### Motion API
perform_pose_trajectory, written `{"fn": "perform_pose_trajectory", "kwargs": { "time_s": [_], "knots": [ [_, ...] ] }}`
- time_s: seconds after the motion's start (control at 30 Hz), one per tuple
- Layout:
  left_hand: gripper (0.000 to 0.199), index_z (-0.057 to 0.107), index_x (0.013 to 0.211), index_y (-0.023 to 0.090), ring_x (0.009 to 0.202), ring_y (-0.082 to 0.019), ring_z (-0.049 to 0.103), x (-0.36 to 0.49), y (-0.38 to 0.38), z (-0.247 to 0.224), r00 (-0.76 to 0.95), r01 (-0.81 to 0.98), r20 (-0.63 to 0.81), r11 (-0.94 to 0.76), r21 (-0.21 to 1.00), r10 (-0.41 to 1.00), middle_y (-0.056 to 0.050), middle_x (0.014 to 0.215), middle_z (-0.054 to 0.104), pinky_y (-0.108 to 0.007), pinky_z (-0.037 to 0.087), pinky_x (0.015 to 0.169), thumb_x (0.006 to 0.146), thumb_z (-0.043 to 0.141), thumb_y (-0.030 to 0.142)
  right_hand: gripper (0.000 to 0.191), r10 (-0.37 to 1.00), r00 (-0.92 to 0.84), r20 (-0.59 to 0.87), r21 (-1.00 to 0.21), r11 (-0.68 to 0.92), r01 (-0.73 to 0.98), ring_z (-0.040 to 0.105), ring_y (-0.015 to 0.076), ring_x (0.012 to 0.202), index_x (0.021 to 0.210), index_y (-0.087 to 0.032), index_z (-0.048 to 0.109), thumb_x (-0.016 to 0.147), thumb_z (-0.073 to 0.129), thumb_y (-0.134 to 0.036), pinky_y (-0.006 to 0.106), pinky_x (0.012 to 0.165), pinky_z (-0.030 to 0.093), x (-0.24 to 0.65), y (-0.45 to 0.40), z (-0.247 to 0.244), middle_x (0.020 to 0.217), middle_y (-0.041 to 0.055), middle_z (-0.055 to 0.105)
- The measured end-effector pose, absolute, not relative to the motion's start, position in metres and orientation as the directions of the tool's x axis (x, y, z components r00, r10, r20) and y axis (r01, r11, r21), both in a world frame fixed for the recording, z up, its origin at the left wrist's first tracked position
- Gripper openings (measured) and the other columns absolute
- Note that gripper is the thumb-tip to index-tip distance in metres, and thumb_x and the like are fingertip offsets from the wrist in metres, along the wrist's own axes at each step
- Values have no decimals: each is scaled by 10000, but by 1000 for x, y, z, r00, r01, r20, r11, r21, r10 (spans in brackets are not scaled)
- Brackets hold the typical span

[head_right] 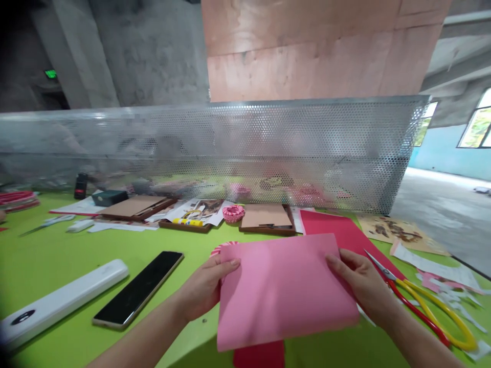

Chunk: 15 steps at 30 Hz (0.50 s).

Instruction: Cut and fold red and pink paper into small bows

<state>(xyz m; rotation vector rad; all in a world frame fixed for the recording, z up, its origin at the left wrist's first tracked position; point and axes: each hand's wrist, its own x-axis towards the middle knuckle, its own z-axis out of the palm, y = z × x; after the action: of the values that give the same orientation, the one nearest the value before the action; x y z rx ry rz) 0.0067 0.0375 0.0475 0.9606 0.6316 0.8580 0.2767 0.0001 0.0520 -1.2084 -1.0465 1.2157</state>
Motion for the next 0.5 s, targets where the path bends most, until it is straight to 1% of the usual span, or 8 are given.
{"fn": "perform_pose_trajectory", "kwargs": {
  "time_s": [0.13,0.23,0.3,0.37,0.5],
  "knots": [
    [227,626,946,111,805,-199,617,1,42,46,522,-321,-122,327,889,844,-112,889,676,-288,445,722,749,559,203,227,985,163,-49,-990,-26,-138,571,182,561,804,-227,660,627,675,-369,251,470,436,271,12,43,669,13,659],
    [241,611,971,108,819,-202,612,-3,42,39,498,-336,-147,347,875,854,-111,889,674,-300,439,735,749,555,185,216,972,223,-77,-990,-48,-133,577,182,565,771,-209,651,627,676,-368,256,484,440,265,13,34,659,4,661],
    [230,611,955,97,827,-210,611,-4,40,35,487,-353,-158,359,864,859,-111,862,675,-305,435,742,747,556,178,179,967,232,-109,-986,-75,-152,573,166,538,724,-210,644,625,682,-354,243,473,433,263,10,29,628,-16,659],
    [197,618,911,91,792,-203,615,-5,38,32,485,-357,-170,371,857,858,-109,827,676,-295,437,718,747,559,184,160,966,226,-129,-979,-88,-183,571,152,522,705,-216,643,619,691,-343,231,467,432,261,7,26,602,-32,655],
    [187,622,871,88,708,-171,617,-5,34,30,500,-352,-172,381,855,849,-110,792,678,-259,435,656,764,552,226,167,964,211,-161,-970,-115,-217,579,147,527,714,-217,651,618,692,-347,220,467,439,259,2,27,612,-25,665]
  ]
}}
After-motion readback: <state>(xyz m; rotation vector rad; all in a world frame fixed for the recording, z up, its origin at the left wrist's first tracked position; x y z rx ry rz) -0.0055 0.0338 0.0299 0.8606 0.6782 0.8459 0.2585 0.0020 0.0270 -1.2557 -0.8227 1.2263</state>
